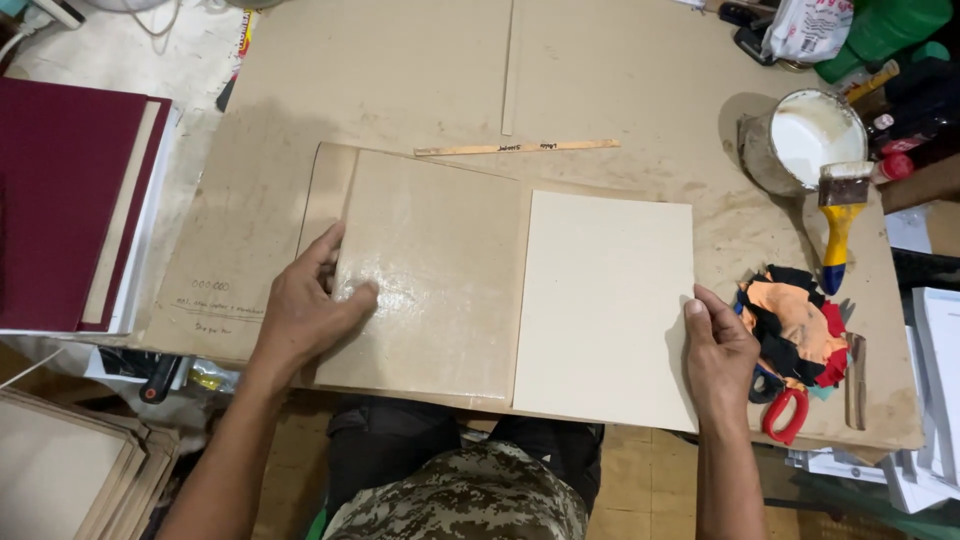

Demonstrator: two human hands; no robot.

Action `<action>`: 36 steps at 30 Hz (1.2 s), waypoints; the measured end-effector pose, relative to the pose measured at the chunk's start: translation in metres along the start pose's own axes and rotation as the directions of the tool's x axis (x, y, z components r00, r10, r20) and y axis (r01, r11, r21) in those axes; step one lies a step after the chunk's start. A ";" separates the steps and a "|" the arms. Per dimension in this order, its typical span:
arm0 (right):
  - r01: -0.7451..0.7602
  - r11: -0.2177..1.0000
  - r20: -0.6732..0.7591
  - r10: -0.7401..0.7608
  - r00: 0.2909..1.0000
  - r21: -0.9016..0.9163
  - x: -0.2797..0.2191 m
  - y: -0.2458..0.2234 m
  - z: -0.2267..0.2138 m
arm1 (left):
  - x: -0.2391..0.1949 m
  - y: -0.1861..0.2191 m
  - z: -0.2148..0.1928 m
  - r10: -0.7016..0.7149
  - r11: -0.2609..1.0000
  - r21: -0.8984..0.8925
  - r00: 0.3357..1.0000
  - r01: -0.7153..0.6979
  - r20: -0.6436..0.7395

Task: Assembling a book cover by applying glue to cardboard pieces and attaching a paper liner.

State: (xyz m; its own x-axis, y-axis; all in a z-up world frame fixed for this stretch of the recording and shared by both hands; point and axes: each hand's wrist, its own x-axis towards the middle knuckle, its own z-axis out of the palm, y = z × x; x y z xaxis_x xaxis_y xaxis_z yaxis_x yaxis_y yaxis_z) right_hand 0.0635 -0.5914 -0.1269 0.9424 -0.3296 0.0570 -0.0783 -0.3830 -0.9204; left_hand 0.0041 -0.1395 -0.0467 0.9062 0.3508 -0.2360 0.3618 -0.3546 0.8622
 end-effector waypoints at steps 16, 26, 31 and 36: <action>0.014 1.000 0.005 -0.014 1.000 0.017 0.004 0.011 0.016 | -0.003 0.003 0.011 0.049 0.999 0.018 0.997 -0.048 -0.057; 0.111 0.979 -0.001 -0.113 0.994 -0.169 -0.015 -0.038 0.031 | 0.005 -0.019 0.016 0.142 0.990 -0.006 0.985 -0.143 -0.094; 0.169 0.921 0.078 -0.151 0.985 -0.350 -0.016 -0.046 0.023 | -0.002 0.011 0.022 -0.028 0.994 0.102 0.990 0.042 -0.138; -0.019 0.917 0.102 0.065 0.993 -0.399 -0.018 -0.059 0.023 | -0.010 0.033 0.024 -0.144 0.981 0.113 0.980 0.160 -0.141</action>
State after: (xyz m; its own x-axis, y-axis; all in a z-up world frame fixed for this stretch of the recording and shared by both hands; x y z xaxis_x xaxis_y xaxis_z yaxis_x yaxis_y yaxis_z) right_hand 0.0583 -0.5427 -0.0827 0.9635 -0.2642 -0.0426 -0.2196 -0.6894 -0.6903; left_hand 0.0125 -0.1755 -0.0263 0.8050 0.5164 -0.2921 0.5245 -0.3894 0.7571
